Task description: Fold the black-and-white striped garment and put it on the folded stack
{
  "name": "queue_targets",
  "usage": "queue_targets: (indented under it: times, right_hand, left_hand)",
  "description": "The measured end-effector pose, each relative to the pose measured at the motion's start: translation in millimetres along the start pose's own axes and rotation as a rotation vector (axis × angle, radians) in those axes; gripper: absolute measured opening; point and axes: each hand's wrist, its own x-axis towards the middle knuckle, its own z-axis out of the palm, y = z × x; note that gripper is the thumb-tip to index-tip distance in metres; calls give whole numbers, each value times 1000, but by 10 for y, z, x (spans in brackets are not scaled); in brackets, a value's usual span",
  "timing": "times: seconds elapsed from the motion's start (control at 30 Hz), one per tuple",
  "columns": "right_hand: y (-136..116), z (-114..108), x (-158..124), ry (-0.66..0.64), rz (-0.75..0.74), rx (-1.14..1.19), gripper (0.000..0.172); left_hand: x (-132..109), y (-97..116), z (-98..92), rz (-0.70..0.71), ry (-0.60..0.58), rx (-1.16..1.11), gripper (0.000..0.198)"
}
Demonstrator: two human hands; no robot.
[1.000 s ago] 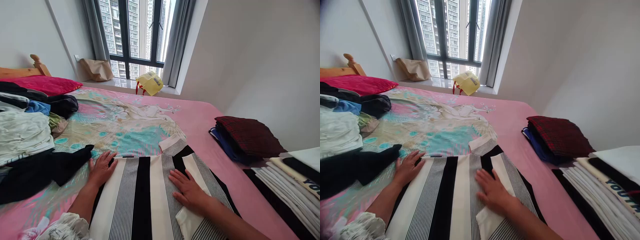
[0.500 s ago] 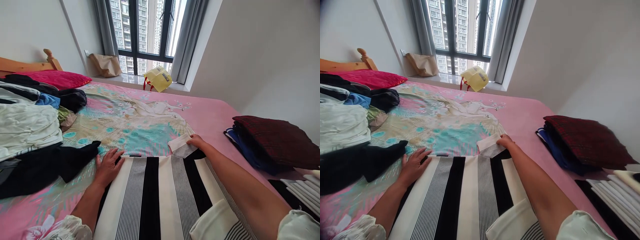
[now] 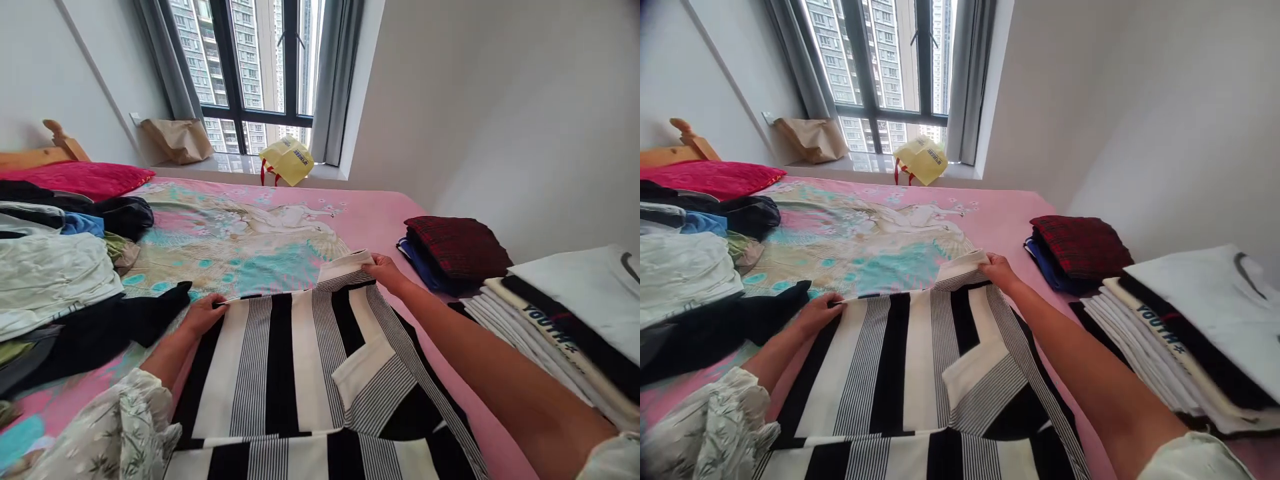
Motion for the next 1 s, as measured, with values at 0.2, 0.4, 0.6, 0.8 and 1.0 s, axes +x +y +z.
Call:
queue_targets:
  times: [0.2, 0.4, 0.6, 0.8, 1.0]
  right_hand:
    - [-118, -424, -1246, -99, -141, -74, 30]
    - [380, -276, -2346, -144, -43, -71, 35]
    - [520, -12, -2585, -198, 23, -121, 29]
    - [478, -76, -2673, -117, -72, -222, 25]
    - [524, -130, -3044, -40, -174, -519, 43]
  left_hand:
    - [-755, 102, -546, 205, -82, 6, 18]
    - [-1690, 46, -384, 355, -163, 105, 17]
    - [-1889, 7, -288, 352, -125, 155, 22]
    - [-1991, 65, -380, 381, -109, 197, 20]
    - [-2308, 17, -353, 373, -35, 200, 27]
